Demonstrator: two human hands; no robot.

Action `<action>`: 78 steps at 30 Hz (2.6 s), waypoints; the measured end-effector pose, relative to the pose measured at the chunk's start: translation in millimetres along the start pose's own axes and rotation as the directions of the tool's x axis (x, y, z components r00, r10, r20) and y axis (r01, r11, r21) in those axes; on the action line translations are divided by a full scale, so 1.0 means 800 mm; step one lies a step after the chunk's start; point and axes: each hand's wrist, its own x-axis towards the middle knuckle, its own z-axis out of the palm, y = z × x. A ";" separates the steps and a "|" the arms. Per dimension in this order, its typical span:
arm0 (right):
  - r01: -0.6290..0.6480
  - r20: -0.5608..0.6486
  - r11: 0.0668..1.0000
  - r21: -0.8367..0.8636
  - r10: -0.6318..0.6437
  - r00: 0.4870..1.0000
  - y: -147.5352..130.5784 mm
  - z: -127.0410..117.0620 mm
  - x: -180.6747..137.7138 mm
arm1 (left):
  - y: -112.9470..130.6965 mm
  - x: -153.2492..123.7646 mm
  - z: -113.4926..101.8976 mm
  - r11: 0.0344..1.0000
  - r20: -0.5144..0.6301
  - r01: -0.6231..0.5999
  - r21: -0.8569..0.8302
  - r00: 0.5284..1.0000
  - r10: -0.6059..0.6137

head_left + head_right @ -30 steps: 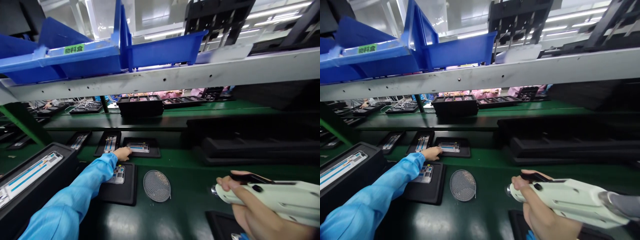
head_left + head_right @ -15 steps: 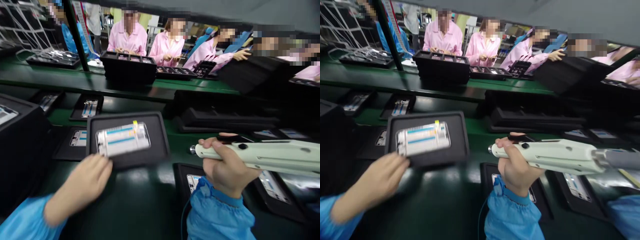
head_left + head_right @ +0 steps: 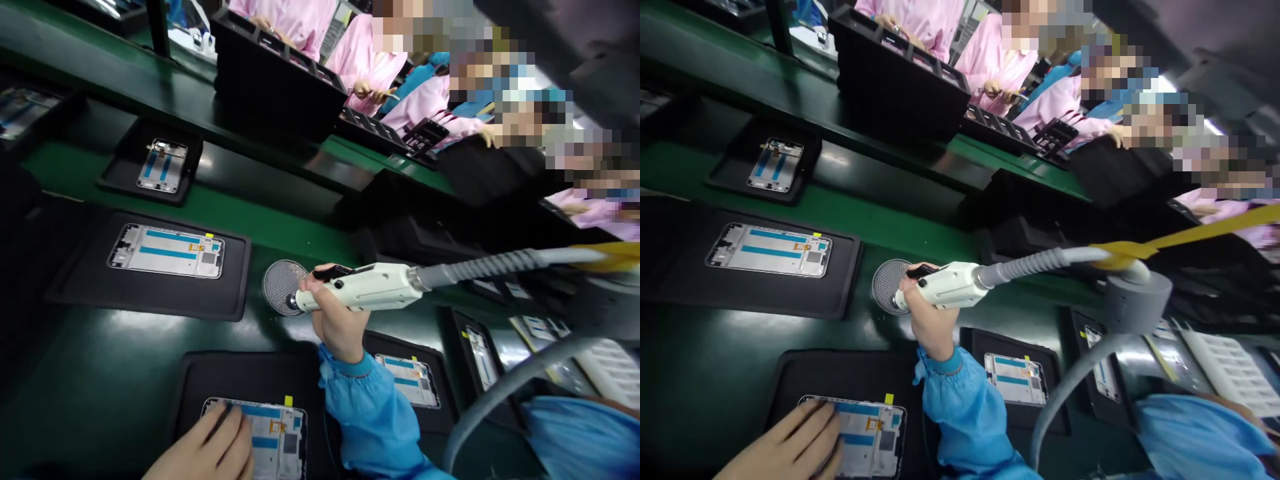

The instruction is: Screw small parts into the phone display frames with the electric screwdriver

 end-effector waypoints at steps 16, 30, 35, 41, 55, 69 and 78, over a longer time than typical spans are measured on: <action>-0.054 0.031 0.999 -0.006 0.054 0.998 0.013 0.009 -0.006 | -0.037 0.035 -0.009 0.997 0.029 0.078 0.011 0.997 -0.078; 0.067 0.031 0.994 0.086 -0.070 0.997 -0.051 -0.002 -0.030 | -0.036 0.030 0.001 0.995 0.037 0.103 -0.003 0.994 -0.103; 0.005 0.195 0.999 0.053 -0.015 0.981 -0.066 -0.011 -0.083 | -0.037 0.031 0.001 0.995 0.042 0.104 -0.013 0.994 -0.103; 0.012 0.239 1.000 0.017 -0.016 0.971 -0.045 -0.002 -0.103 | -0.038 0.035 -0.003 0.996 0.049 0.091 -0.001 0.995 -0.091; -0.002 0.219 0.999 -0.046 0.012 0.976 -0.043 0.000 -0.103 | -0.035 0.034 0.000 0.996 0.022 0.090 -0.002 0.996 -0.090; -0.008 0.239 0.999 -0.051 0.020 0.971 -0.042 0.000 -0.103 | -0.034 0.035 0.000 0.995 0.033 0.102 -0.005 0.994 -0.102; -0.010 0.254 0.999 -0.049 0.022 0.967 -0.039 0.005 -0.103 | -0.033 0.041 -0.003 0.991 0.052 0.130 -0.040 0.990 -0.128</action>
